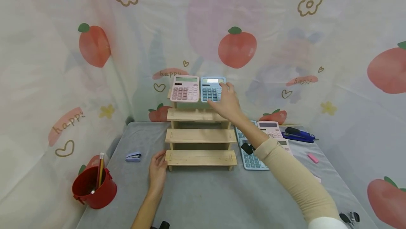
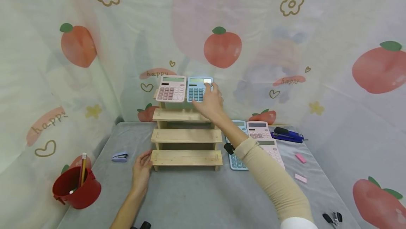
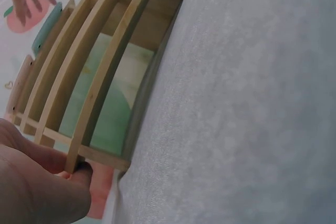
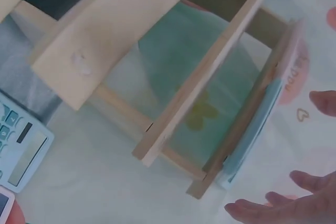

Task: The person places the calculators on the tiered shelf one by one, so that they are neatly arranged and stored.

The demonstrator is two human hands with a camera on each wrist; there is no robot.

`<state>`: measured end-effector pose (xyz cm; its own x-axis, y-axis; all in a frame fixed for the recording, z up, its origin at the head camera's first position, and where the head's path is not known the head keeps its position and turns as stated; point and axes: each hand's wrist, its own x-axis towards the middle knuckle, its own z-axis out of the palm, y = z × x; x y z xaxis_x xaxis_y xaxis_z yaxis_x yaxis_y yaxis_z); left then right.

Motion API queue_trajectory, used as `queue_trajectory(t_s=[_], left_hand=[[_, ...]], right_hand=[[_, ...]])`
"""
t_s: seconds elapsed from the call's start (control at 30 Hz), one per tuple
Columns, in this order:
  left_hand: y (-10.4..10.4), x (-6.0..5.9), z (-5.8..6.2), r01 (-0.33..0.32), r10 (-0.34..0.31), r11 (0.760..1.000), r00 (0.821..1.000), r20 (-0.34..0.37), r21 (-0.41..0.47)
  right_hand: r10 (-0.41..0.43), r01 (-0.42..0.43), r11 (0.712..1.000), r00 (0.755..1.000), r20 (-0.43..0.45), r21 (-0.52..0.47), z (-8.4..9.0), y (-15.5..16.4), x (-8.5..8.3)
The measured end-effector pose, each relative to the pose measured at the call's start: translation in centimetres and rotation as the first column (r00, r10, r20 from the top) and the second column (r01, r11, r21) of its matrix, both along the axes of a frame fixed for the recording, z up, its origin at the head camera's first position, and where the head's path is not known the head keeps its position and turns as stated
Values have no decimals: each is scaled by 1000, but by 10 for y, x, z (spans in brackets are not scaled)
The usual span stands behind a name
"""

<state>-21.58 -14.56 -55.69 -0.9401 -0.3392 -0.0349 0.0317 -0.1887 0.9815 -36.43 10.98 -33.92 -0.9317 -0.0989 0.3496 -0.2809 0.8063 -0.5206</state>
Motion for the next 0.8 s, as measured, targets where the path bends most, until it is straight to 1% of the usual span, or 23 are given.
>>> queue_trajectory(t_s=[0.1, 0.23, 0.4, 0.63, 0.8], left_hand=[[0, 0, 1, -4, 4, 1000, 1000, 11, -6], [1, 1, 1, -3, 3, 1000, 1000, 25, -6], [1, 2, 2, -1, 1, 1000, 999, 37, -8], [0, 2, 2, -1, 1, 1000, 999, 32, -9], [1, 1, 2, 2, -2, 1000, 1000, 29, -8]], right_hand=[[38, -39, 999, 999, -21, -12, -1, 15, 17], [71, -71, 997, 997, -27, -15, -9, 38, 37], [59, -59, 998, 998, -6, 30, -24, 70, 59], [22, -23, 995, 1000, 12, 96, -58, 116, 80], [-27, 20, 993, 998, 58, 118, -85, 150, 93]])
